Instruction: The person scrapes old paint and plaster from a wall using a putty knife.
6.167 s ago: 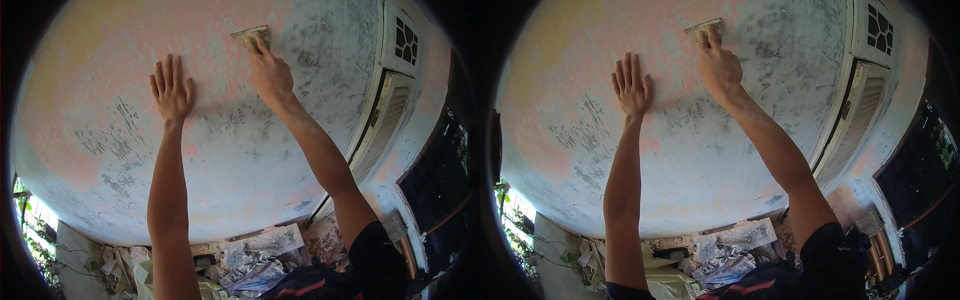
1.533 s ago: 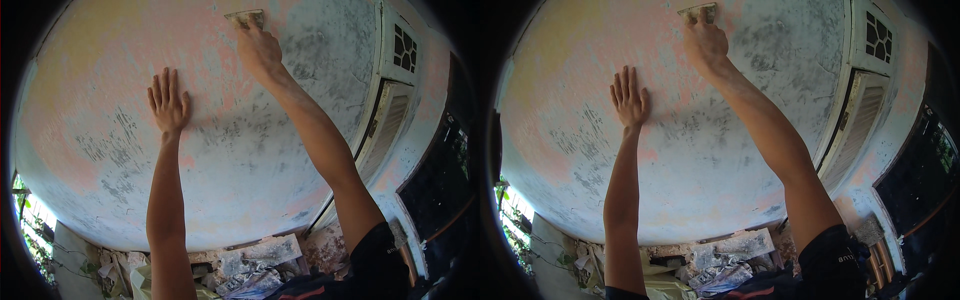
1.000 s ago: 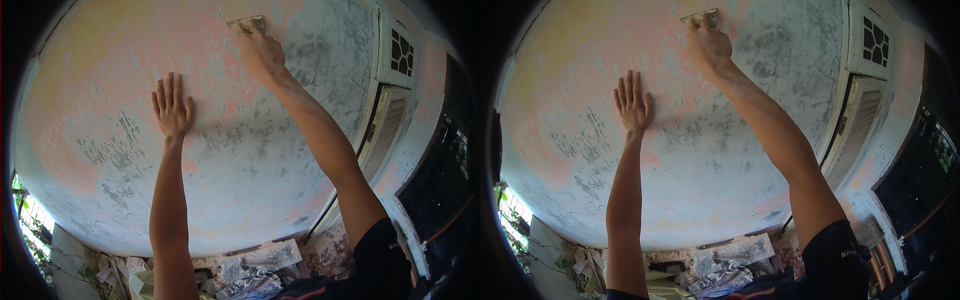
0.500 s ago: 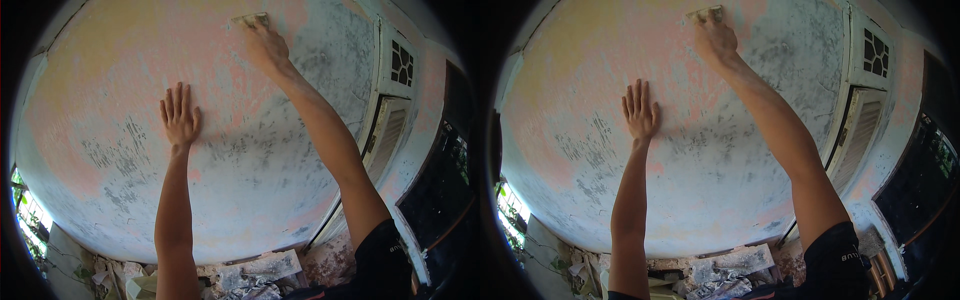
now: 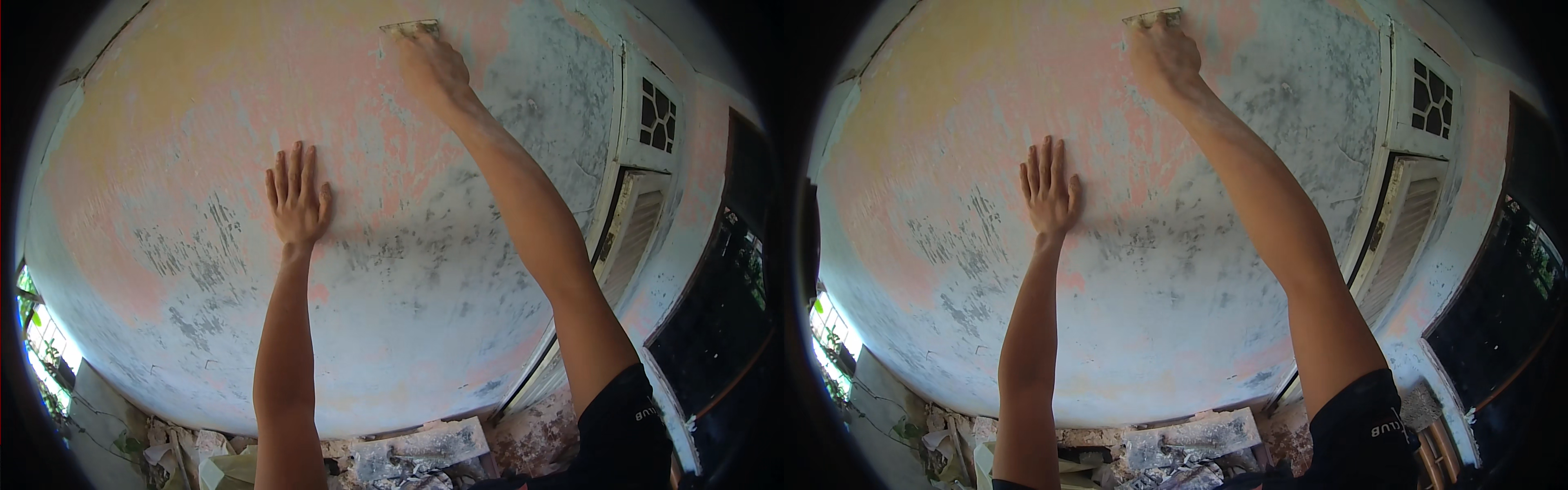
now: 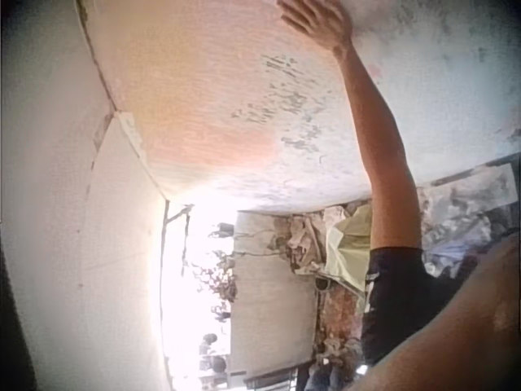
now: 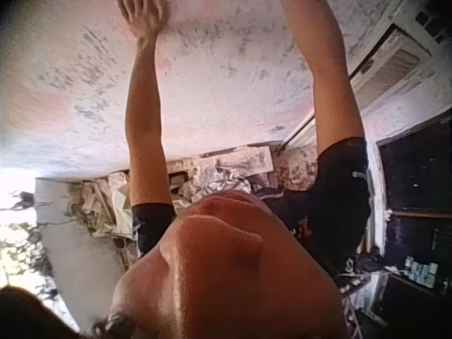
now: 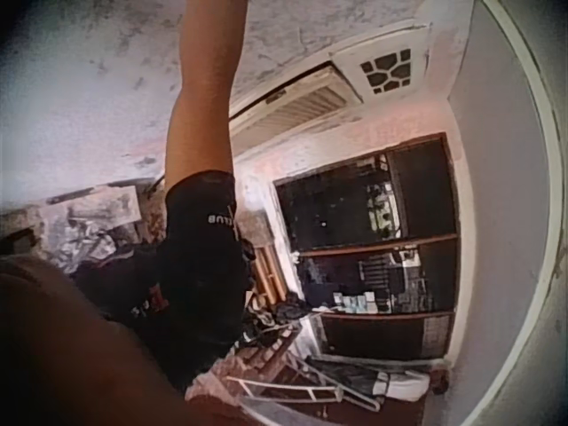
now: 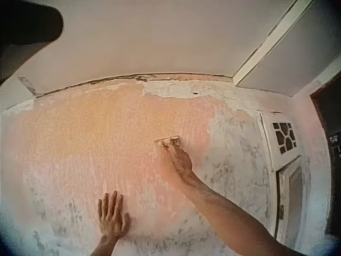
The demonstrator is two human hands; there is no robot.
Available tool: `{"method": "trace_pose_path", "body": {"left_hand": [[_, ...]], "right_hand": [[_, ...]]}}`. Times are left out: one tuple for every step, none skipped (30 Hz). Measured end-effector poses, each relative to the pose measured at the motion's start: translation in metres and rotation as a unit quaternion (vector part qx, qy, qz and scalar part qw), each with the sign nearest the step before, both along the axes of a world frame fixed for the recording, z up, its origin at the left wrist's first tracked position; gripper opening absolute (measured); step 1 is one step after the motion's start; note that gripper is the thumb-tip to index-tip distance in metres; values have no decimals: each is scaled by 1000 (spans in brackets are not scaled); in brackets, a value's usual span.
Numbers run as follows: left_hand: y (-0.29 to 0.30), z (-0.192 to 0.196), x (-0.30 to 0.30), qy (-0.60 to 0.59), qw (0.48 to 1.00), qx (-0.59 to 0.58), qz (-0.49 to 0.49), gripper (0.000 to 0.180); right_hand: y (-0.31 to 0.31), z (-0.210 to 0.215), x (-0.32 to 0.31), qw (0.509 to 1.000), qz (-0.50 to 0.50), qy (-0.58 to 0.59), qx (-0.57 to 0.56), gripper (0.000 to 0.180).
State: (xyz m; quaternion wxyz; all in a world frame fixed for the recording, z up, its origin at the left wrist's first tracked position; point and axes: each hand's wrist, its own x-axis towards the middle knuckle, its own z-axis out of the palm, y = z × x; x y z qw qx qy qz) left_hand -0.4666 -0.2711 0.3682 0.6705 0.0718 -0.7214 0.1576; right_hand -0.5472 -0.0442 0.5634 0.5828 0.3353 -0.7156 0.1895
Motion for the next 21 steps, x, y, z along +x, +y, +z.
{"method": "trace_pose_path", "body": {"left_hand": [[-1,1,1,-4,1000,5,10,57],[-1,1,1,-9,1000,11,20,57],[-3,1,2,-10,1000,12,21,57],[-4,2,3,-12,1000,13,24,58],[-5,0,5,-14,999,15,28,58],[-5,1,4,-10,999,14,30,58],[-5,0,3,-10,1000,15,25,58],[-5,-1,4,-10,1000,16,20,58],[-4,-1,3,-6,1000,15,21,58],[-2,-1,3,-12,1000,12,17,58],[-2,0,3,-18,1000,10,13,59],[0,0,2,-17,1000,6,14,59],[1,1,0,-18,1000,7,11,59],[2,2,-3,-20,1000,10,7,59],[1,0,0,-23,1000,13,9,59],[-1,0,2,-26,999,16,11,59],[-2,1,3,-29,999,19,21,59],[-3,2,6,-31,999,19,30,59],[-3,2,6,-29,999,19,30,59],[-3,0,7,-27,999,17,27,59],[-3,1,6,-23,999,14,23,59]], "right_hand": [[1,1,3,1000,6,-11,11,33],[2,1,6,999,13,-23,22,33],[0,-3,8,999,14,-24,23,33],[-1,-9,12,997,-12,-62,46,40],[-3,-15,15,992,-37,-100,70,48],[-3,-18,15,992,-35,-95,69,48],[-3,-22,16,992,-27,-110,54,48],[-5,-21,17,991,-18,-124,40,47],[-4,-17,16,992,-17,-121,38,47],[-5,-12,15,995,-18,-98,29,47],[-6,-5,14,997,-18,-75,20,46],[-6,5,10,997,-17,-74,18,46],[-7,17,8,998,-8,-53,15,45],[-7,24,5,999,0,-33,12,45],[-9,26,11,999,2,-36,14,45],[-10,29,17,995,-17,-88,41,44],[-12,29,22,987,-36,-140,69,44],[-13,21,24,987,-37,-141,69,44],[-16,9,23,992,-21,-111,52,43],[-19,0,22,996,-4,-81,36,43],[-21,-2,22,996,-5,-77,34,43]]}}
